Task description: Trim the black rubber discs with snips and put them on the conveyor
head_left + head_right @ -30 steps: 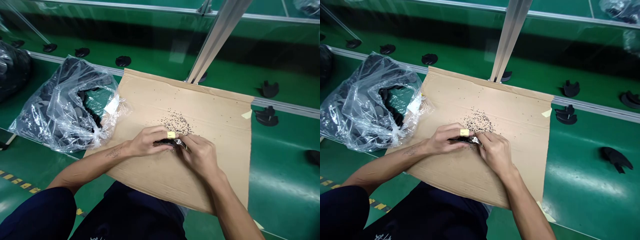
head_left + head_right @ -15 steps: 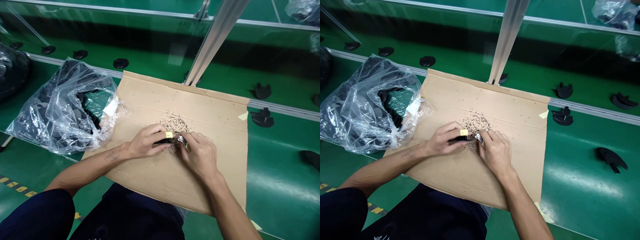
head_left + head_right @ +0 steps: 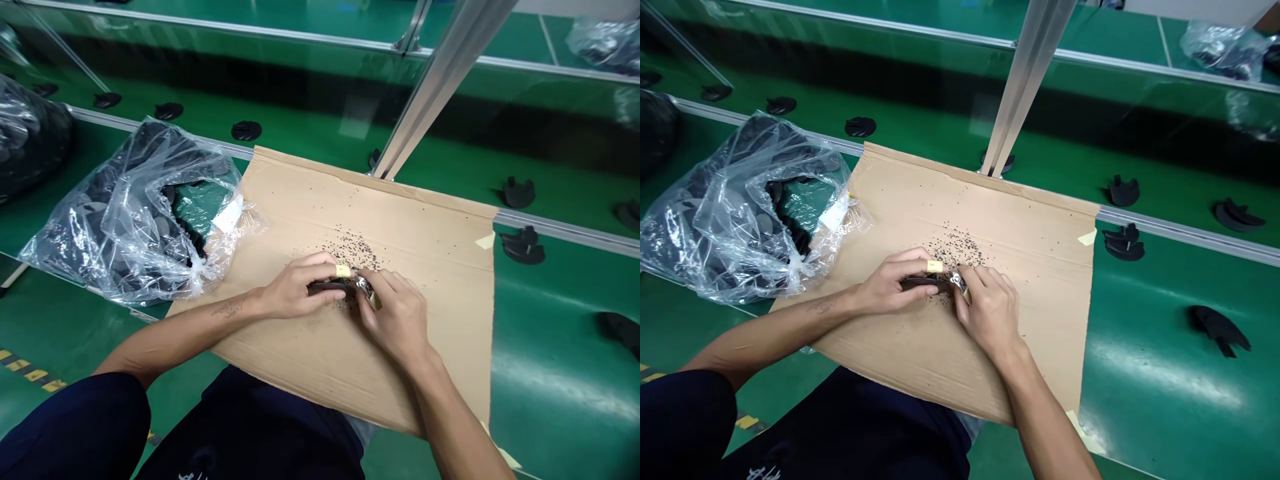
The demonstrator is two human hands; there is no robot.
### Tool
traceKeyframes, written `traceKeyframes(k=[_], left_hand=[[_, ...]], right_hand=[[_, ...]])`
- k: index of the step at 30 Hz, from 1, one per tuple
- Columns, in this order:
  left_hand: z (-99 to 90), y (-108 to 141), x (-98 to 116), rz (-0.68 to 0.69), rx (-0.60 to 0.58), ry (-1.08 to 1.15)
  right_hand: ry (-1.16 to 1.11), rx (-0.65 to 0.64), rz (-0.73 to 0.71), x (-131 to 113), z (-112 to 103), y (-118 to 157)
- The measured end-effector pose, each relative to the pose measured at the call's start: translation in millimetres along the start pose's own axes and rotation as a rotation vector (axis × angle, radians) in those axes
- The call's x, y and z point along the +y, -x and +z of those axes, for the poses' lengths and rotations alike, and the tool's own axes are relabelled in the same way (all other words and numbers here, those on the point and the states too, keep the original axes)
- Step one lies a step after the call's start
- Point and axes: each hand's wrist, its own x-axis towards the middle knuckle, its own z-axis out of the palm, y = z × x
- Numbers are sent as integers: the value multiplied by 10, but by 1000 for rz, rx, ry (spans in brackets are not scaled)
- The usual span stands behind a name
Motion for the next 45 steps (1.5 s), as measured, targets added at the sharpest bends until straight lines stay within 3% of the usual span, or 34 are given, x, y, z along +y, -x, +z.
traceKeyframes(k=[6,14,17,21,25,28,30,35,40,45], left_hand=[[-43,-26,-6,-46,33,-21],[-24,-18,-30,-145,134,118],[-41,-23,-32,-80,109,58],[-78,-15,-33,102,-59,-243],[-91,6,-36,144,-173,-439],[-88,-4,-39,80,-118,-326],[-83,-20,-35,11,-72,-170],[-66,-46,6,-133,-59,185],[-80,-52,33,-36,-52,161],[-84,-50,33,-36,-55,154]], right_hand=[[-57,13,50,14,2,-7],[-535,70,95,-70,-132,-49],[-394,109,-16,-57,-120,-34],[-102,119,-216,-49,-82,-2],[-240,103,-226,-79,-78,7],[-390,187,-89,-63,-102,-10],[-347,228,-18,-18,-116,-28],[-93,119,-52,100,-92,-57],[0,-7,-133,70,-39,-38],[2,-24,-144,29,-23,-28]])
